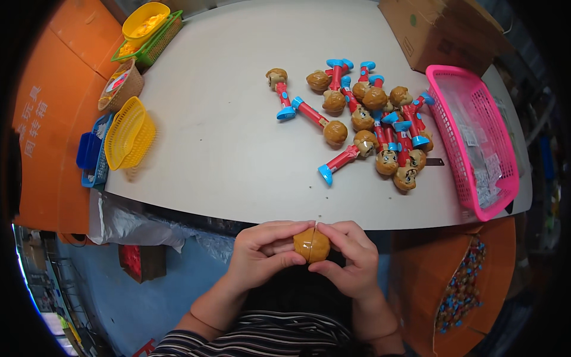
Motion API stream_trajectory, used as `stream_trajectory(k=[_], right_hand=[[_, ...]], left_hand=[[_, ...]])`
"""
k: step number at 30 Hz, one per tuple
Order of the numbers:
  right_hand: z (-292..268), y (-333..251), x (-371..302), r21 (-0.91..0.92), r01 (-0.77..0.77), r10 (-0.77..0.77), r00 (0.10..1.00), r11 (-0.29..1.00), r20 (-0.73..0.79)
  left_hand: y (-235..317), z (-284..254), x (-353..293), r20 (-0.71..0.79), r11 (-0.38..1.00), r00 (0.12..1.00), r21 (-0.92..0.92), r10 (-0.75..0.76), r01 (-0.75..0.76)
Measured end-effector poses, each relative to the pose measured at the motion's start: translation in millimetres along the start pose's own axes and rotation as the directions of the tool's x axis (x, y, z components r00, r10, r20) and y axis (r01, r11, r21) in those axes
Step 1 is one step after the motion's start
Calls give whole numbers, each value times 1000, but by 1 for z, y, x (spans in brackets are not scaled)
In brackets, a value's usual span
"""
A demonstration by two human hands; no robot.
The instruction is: Assembling toy doll heads into capsules and packaging them into plastic bags.
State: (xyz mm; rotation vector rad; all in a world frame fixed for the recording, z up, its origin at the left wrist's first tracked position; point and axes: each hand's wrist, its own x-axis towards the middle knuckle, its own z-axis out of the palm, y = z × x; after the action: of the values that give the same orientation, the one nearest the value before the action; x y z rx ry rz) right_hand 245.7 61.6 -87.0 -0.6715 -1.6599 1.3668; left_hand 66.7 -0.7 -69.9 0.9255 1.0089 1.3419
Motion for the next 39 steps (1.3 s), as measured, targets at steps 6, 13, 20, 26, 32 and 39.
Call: stream_trajectory(k=[6,13,20,26,32,39], right_hand=[[-12,-2,5,-112,68,-55,991,991,122],[-20,2,7,-163,160,-121,966,973,228],[-22,10,6,284,-80,21,979,955,204],[-26,10,7,296,-128,46,962,946,268],[-33,12,10,150,7,-50,958,989,282],[-29,1,19,37,105,-111,952,994,286]], left_hand=[[6,-2,0,37,978,999,209,10,-18],[14,5,-2,47,958,999,288,-6,-7],[6,7,3,33,948,991,288,130,-134],[8,4,2,50,927,993,355,109,-119],[16,5,5,107,890,980,413,165,-195],[20,-1,5,133,902,979,386,155,-195]])
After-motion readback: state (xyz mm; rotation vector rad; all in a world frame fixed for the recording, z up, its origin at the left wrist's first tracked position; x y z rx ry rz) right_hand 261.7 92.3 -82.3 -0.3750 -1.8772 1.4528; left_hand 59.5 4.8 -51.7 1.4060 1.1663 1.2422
